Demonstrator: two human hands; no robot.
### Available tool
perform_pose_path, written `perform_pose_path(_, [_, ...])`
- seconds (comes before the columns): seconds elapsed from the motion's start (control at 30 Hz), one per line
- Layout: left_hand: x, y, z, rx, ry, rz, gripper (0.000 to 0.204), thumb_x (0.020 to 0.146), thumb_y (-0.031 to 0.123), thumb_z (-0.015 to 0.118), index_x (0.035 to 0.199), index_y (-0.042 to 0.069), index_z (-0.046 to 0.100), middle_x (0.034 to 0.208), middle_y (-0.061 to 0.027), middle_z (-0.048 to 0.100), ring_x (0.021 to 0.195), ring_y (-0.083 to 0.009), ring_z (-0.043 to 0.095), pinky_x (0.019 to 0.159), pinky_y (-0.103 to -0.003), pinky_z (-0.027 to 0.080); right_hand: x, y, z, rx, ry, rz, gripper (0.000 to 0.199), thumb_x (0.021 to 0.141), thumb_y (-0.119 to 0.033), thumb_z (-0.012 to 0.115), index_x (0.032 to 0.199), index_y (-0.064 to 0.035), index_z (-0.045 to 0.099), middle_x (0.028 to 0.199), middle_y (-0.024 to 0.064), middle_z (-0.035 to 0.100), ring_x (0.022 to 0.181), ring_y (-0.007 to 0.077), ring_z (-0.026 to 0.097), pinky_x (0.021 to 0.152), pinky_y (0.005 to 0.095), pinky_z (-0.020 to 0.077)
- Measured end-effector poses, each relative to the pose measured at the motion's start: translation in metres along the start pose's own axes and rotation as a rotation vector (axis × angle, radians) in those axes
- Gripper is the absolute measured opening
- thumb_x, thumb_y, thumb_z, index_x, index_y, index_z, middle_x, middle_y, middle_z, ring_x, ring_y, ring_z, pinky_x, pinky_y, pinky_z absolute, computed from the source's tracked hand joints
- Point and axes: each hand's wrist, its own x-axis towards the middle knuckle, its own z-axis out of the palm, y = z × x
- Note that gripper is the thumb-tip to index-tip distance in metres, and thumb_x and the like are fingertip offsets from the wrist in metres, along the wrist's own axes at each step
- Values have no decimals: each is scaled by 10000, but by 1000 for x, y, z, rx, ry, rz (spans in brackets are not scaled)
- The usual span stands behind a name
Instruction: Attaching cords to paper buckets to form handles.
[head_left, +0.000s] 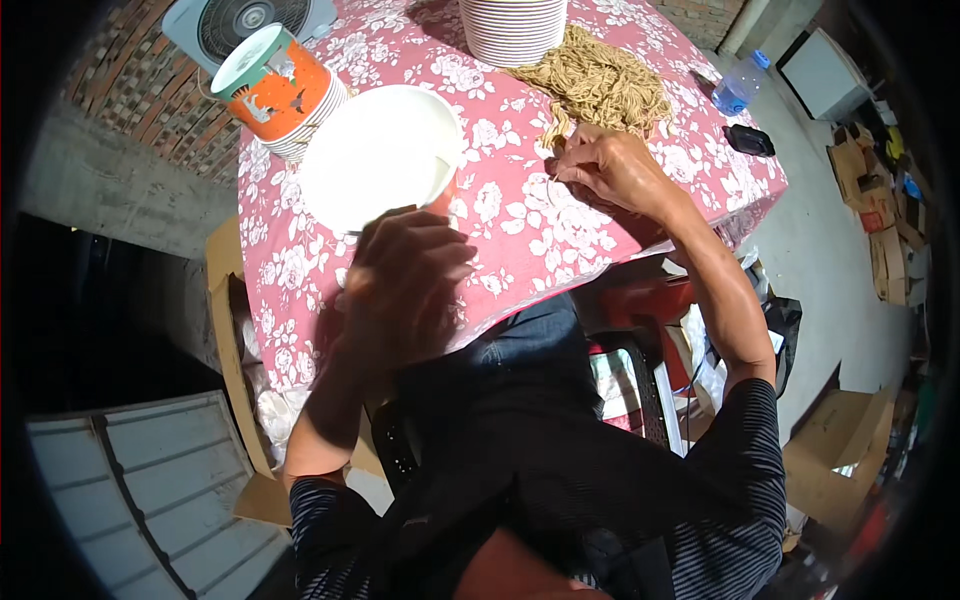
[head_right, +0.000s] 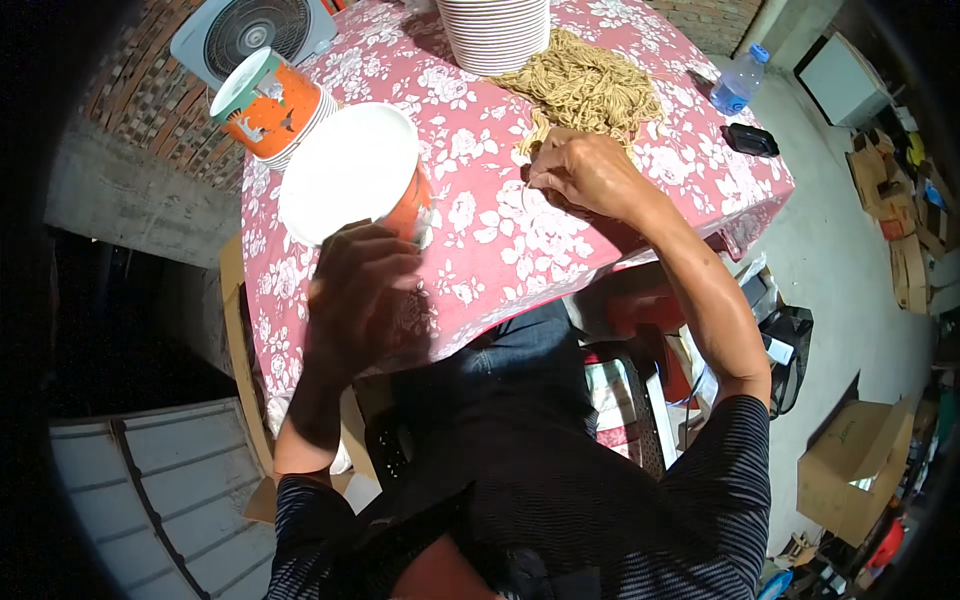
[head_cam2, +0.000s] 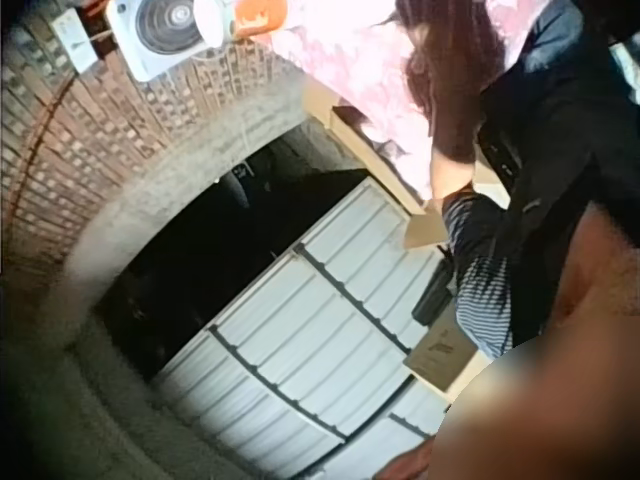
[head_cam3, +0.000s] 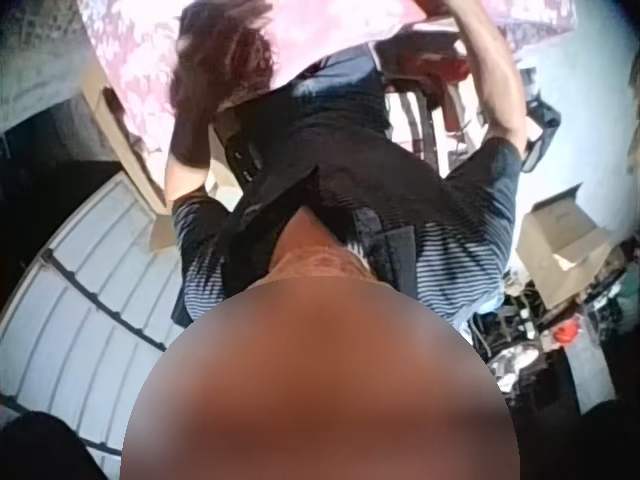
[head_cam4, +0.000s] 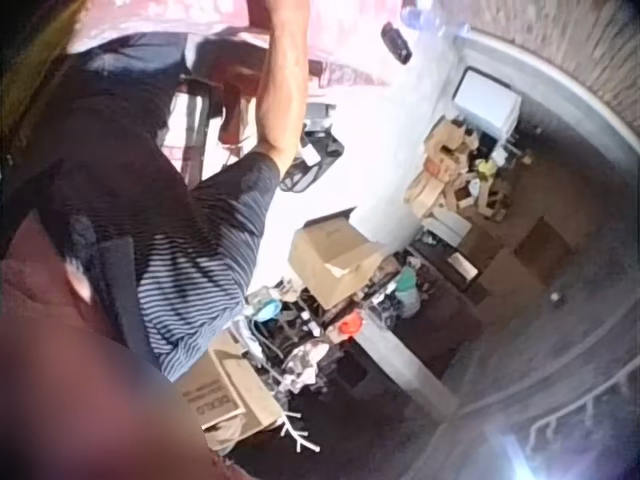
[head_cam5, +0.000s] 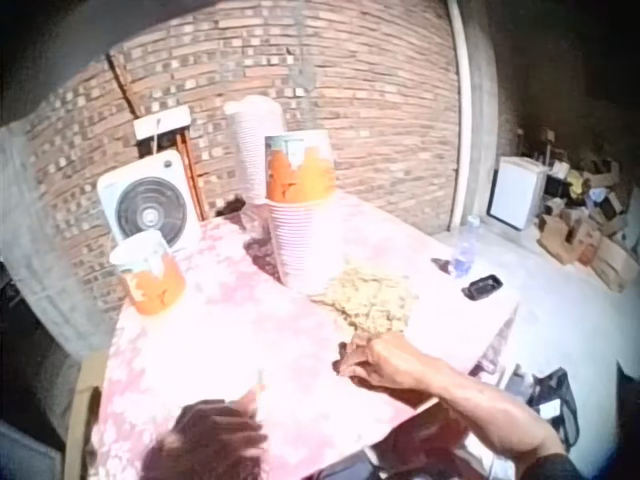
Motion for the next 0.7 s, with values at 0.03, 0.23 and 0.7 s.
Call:
perform_pose_path(0.03, [-2, 5, 5, 31, 36, 19, 196, 879, 39, 718, 1073, 71, 715, 1069, -91, 705, 1087, -322, 668, 1018, -525, 513, -1, 0, 1, 85, 60, 2, 103, 884, -137, 760, 971, -111, 808, 986, 84, 742, 858, 298, 721, 717, 407, 570])
perform_pose_path(0.23, [-2, 9, 19, 103, 213, -80, 281, 906, 80, 739, 1182, 71, 690, 1253, -134, 654, 1223, -355, 599, 1139, -572, 413, -1, -10, 1, 355, 251, 111, 146, 954, -130, 710, 962, 0, 777, 993, 88, 749, 882, 206, 731, 800, 359, 577])
perform_pose_path(0.7, [-32, -57, -31, 293, 37, -200, 617, 794, 231, 871, 1318, 107, 569, 1315, -152, 597, 1292, -416, 562, 1152, -605, 375, 14, -140, 24, 983, 315, 332, 106, 971, -84, 756, 947, 14, 789, 644, -113, 482, 607, 1, 383, 552, 213, 319])
